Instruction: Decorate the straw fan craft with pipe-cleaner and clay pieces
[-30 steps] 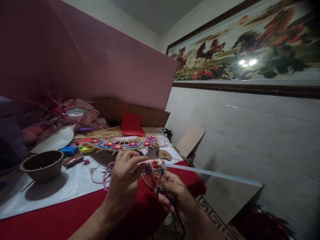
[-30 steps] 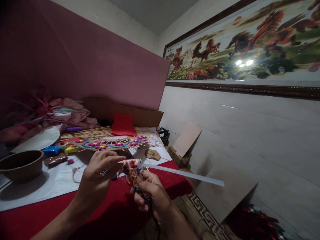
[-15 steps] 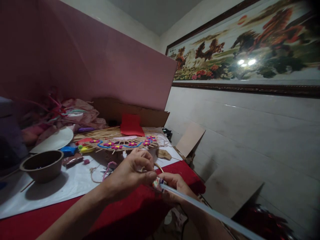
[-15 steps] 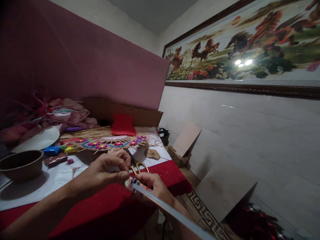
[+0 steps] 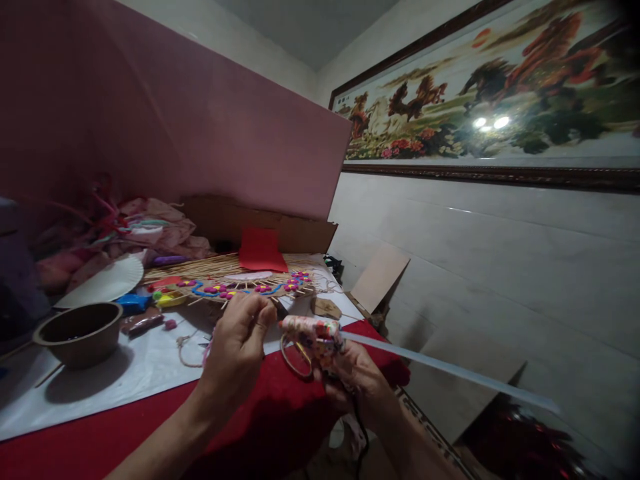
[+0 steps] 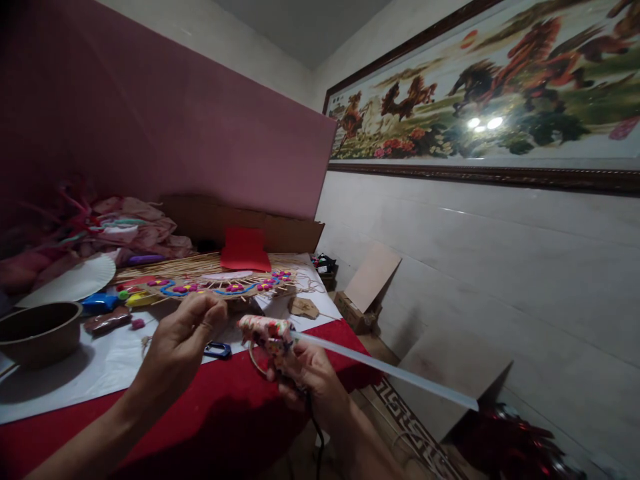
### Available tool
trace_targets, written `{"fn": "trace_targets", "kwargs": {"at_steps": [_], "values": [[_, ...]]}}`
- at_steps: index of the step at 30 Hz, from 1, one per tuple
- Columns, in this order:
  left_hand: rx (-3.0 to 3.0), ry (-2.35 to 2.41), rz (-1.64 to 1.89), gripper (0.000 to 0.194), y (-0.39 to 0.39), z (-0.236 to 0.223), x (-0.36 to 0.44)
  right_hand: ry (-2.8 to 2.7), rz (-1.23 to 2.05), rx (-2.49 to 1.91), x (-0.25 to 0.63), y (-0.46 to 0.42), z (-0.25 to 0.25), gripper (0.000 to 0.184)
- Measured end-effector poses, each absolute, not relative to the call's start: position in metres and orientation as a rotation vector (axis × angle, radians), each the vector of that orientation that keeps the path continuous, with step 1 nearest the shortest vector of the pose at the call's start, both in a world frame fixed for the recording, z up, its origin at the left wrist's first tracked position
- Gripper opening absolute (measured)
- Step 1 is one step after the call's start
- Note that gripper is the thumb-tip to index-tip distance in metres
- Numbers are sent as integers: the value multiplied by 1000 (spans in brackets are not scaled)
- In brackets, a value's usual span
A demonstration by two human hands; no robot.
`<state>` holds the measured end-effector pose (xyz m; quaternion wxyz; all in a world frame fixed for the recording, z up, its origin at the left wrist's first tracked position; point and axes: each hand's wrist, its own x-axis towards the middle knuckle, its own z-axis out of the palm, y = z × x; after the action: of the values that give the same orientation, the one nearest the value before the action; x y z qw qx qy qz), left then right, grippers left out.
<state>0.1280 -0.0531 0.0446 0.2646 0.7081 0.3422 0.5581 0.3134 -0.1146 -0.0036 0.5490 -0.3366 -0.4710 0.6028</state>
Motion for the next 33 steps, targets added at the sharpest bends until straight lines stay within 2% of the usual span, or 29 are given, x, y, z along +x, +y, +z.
{"fn": "trace_targets", "kwargs": {"at_steps": [5, 8, 13, 17, 25, 33], "values": [[1563, 887, 1296, 34, -68, 10, 139, -955, 1410, -751, 311, -114, -3, 22], [1322, 844, 1240, 28, -70, -3, 152, -887, 1386, -748, 309, -114, -3, 21], [1029, 803, 1190, 45, -70, -1, 169, -832, 1347, -727, 304, -112, -4, 23], [1020, 647, 1063, 33, -69, 1, 179, -861, 1305, -753, 300, -110, -8, 23], [935, 626, 1188, 22, -71, 0, 183, -857, 1253, -805, 293, -112, -11, 26], [980, 674, 1248, 25, -73, 9, 178, -808, 1244, -768, 295, -110, -11, 24]]}}
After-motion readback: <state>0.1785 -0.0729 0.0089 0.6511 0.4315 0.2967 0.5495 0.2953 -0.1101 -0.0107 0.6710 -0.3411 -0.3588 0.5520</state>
